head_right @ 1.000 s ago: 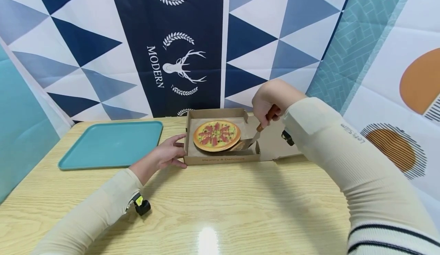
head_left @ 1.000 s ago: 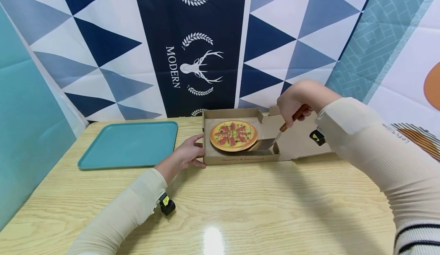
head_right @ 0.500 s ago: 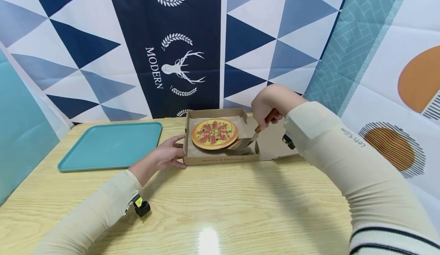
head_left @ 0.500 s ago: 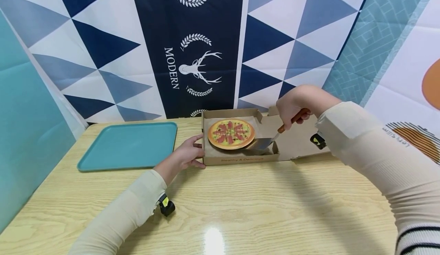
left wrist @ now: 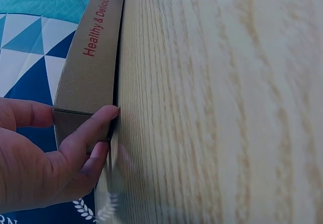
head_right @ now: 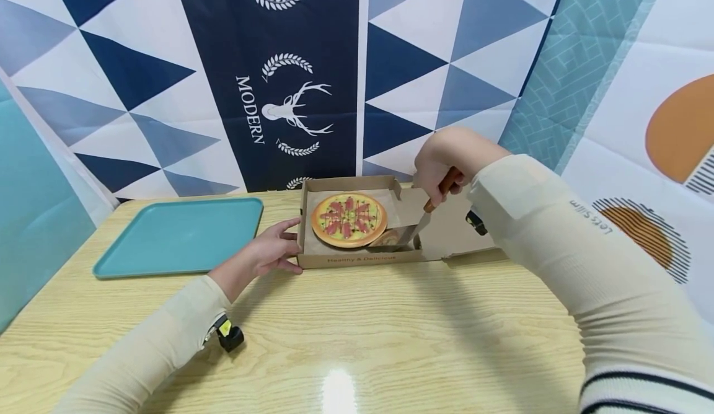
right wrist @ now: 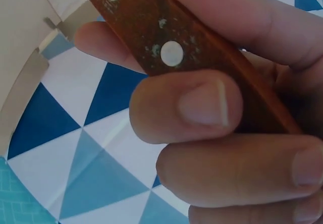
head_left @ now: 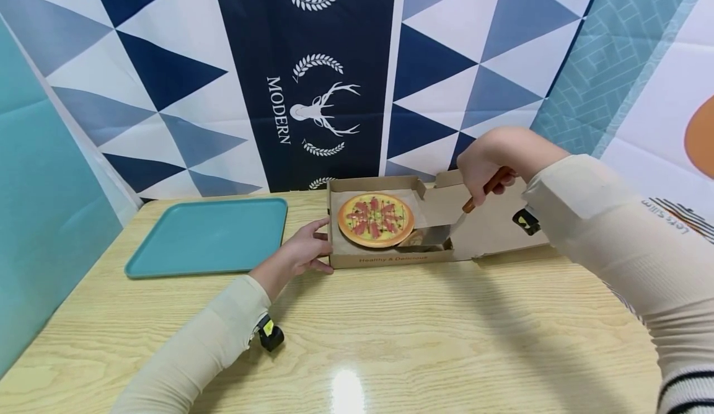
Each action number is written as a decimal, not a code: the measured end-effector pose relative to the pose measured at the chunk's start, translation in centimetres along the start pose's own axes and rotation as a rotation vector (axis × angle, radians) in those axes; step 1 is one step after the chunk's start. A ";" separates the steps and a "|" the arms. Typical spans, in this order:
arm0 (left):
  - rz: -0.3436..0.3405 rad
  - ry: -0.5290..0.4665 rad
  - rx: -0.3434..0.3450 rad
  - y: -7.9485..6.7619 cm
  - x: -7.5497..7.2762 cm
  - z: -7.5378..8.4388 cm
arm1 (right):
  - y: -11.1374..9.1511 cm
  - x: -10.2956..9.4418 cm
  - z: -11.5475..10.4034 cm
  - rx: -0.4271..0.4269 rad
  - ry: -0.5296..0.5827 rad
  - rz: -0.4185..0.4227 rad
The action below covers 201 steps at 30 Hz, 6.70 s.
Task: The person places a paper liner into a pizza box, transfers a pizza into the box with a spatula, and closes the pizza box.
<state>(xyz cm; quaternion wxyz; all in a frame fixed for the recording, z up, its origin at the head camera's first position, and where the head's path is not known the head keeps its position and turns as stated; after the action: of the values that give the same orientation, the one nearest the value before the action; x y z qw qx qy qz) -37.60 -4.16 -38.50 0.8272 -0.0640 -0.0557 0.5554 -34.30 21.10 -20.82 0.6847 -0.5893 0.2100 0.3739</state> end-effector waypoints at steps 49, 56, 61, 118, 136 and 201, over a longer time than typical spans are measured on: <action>-0.013 -0.063 0.043 -3.1 -2.1 0.8 | 3.8 10.4 0.8 -0.382 1.033 0.390; -0.028 -0.095 0.067 -4.2 -2.7 1.2 | 4.1 10.9 -1.0 -0.370 1.120 0.375; -0.020 -0.024 0.096 -5.3 -3.6 1.5 | 4.4 10.8 -2.3 -0.366 1.135 0.380; 0.039 1.246 0.538 -12.7 -9.6 4.3 | 10.2 4.3 -26.6 -0.511 1.091 0.250; 0.007 1.209 0.470 -12.8 -10.3 3.0 | 11.5 2.8 -31.1 -0.453 1.073 0.230; 0.082 1.157 0.523 -8.9 -3.0 5.5 | 6.2 0.1 -20.7 -0.612 0.898 0.716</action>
<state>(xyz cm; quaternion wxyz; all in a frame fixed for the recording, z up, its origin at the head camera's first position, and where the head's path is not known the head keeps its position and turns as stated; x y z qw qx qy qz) -31.54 -10.00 -31.68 0.6900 -0.1514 0.5402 0.4574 -35.78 1.33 -29.40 0.1647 -0.7502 0.5432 0.3390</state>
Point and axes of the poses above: each hand's wrist, its own y-axis towards the middle knuckle, its own x-axis out of the palm, z = x × y, the point moved 10 cm from there along y, towards the middle knuckle, and after that the axes turned 6 degrees about x, right-handed, at the moved point
